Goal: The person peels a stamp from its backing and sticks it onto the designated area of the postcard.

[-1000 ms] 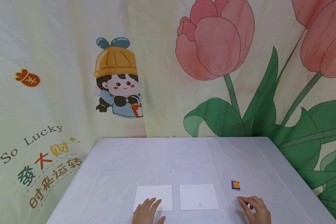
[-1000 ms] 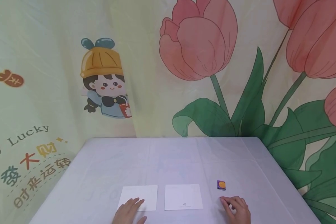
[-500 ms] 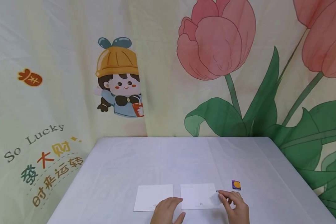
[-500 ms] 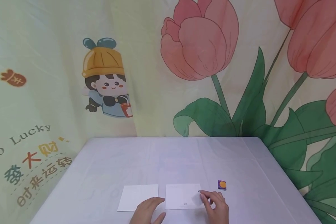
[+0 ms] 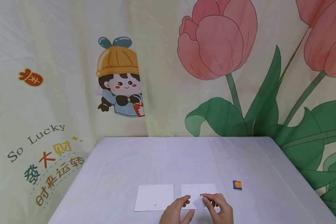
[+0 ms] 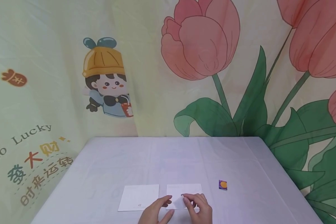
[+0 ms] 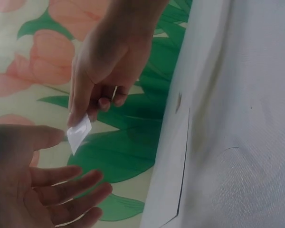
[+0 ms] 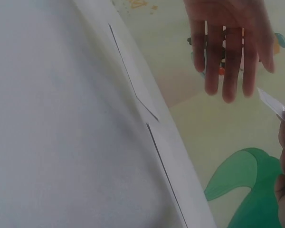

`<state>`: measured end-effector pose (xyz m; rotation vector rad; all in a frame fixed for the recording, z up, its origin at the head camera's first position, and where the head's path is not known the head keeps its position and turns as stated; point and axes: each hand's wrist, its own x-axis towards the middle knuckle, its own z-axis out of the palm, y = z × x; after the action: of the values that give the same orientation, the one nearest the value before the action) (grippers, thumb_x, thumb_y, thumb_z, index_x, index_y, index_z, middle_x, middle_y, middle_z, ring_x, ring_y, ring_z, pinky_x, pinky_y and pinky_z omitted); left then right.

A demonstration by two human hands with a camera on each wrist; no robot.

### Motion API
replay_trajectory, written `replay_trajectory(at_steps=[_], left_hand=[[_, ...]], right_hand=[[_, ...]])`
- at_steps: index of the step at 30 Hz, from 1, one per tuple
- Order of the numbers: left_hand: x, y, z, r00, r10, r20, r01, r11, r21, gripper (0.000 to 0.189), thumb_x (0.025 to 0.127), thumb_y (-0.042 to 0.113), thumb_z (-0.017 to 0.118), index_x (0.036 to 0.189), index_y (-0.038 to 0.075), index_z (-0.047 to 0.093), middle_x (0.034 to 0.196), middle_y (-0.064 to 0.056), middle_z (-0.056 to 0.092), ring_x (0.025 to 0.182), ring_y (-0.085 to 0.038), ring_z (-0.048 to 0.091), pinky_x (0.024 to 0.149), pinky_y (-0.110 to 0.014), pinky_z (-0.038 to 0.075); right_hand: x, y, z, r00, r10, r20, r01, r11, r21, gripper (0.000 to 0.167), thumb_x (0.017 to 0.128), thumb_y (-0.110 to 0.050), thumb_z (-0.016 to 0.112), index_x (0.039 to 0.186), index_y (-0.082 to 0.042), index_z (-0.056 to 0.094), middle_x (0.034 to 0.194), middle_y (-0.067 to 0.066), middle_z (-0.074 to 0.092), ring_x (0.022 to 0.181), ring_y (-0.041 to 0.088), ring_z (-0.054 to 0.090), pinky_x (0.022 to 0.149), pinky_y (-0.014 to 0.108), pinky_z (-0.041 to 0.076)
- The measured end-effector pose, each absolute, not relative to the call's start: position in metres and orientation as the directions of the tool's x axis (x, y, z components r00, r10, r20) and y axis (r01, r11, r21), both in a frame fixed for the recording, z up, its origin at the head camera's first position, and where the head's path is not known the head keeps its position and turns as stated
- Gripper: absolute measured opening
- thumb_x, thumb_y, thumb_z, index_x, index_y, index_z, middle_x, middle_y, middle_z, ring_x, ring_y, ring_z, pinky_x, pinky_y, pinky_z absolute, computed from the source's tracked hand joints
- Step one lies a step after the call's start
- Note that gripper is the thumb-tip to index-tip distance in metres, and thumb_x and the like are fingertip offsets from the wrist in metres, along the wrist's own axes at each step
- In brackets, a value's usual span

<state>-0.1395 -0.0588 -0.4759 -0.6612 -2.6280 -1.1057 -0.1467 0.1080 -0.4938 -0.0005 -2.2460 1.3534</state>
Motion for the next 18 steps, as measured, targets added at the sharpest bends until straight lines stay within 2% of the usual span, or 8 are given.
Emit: replay_trajectory(at_steps=[5,13,18], left_hand=[[-0.139,-0.059,-0.475,-0.881,0.316,0.352,0.473,0.559,0.682,0.034,0.089,0.031,0.060,0.109,0.004,0.060,0.089,0.003,0.063,0.079,-0.008,0.062,0.066,-0.026,0.049],[-0.139,-0.061,-0.475,-0.905,0.288,0.313,0.419,0.483,0.769,0.018,0.090,0.028,0.059,0.094,0.010,0.058,0.088,0.004,0.057,0.076,-0.004,0.061,0.064,-0.029,0.050],[-0.139,-0.063,-0.475,-0.906,0.272,0.326,0.420,0.468,0.777,0.012,0.089,0.022,0.060,0.087,0.011,0.057,0.081,0.009,0.055,0.074,-0.002,0.059,0.064,-0.029,0.051]], right_hand=[[-0.144,0.102,-0.493,-0.861,0.232,0.452,-0.306,0.473,-0.826,0.016,0.076,-0.003,0.074,0.079,-0.019,0.071,0.064,-0.018,0.055,0.061,0.005,0.042,0.053,0.024,0.039],[-0.144,0.098,-0.492,-0.862,0.204,0.464,-0.342,0.443,-0.829,0.016,0.076,-0.006,0.074,0.080,-0.022,0.072,0.067,-0.018,0.058,0.060,0.004,0.042,0.052,0.023,0.039],[-0.146,0.096,-0.494,-0.853,0.194,0.485,-0.370,0.432,-0.823,0.018,0.075,-0.005,0.074,0.079,-0.022,0.072,0.067,-0.019,0.058,0.059,0.005,0.042,0.052,0.026,0.039]])
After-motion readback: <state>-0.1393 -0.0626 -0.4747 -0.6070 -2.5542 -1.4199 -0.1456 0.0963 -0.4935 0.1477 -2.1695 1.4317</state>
